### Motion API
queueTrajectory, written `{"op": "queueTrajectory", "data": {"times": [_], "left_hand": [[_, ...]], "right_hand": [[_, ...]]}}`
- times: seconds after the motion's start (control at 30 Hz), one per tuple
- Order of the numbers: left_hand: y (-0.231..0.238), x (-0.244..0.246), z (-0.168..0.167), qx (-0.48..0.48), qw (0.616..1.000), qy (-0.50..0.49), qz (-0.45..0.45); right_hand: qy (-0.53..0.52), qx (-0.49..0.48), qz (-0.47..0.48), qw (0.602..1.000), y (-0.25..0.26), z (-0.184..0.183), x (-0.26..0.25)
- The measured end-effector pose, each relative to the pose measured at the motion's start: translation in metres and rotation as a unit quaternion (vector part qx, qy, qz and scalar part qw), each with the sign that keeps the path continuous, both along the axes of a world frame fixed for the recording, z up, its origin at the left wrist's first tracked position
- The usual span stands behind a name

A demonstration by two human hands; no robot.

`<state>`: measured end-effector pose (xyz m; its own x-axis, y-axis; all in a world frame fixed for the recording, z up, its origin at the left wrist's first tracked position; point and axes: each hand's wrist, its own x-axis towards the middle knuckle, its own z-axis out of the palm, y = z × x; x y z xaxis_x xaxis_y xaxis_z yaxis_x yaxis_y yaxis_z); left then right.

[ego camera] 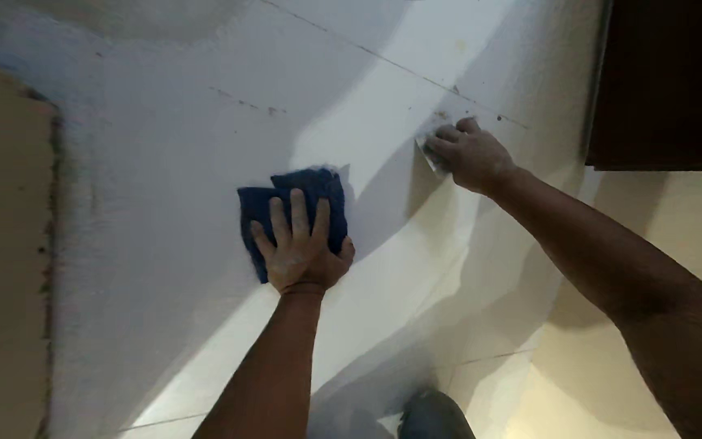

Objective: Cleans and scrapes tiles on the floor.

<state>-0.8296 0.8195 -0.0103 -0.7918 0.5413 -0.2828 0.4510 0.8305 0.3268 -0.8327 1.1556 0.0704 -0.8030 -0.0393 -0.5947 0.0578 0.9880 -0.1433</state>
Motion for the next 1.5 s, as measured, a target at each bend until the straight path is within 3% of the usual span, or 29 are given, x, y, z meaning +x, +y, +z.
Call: {"op": "queueTrajectory", "data": {"times": [0.27, 0.6, 1.13, 1.5], "left_hand": [[0.001, 0.001, 0.003, 0.005, 1.0, 0.004, -0.001], [-0.001, -0.004, -0.002, 0.012, 1.0, 0.02, 0.003], [-0.002, 0.001, 0.0, 0.017, 1.0, 0.019, 0.0], [-0.001, -0.002, -0.001, 0.019, 0.999, 0.026, 0.003]], "right_hand": [[-0.009, 0.004, -0.041, 0.999, -0.005, 0.005, 0.005], [0.004, 0.002, -0.019, 1.0, 0.004, 0.007, 0.001], [0.006, 0.03, -0.119, 0.992, 0.009, 0.004, 0.003], [-0.005, 0.035, -0.092, 0.995, 0.026, 0.01, 0.005]]}}
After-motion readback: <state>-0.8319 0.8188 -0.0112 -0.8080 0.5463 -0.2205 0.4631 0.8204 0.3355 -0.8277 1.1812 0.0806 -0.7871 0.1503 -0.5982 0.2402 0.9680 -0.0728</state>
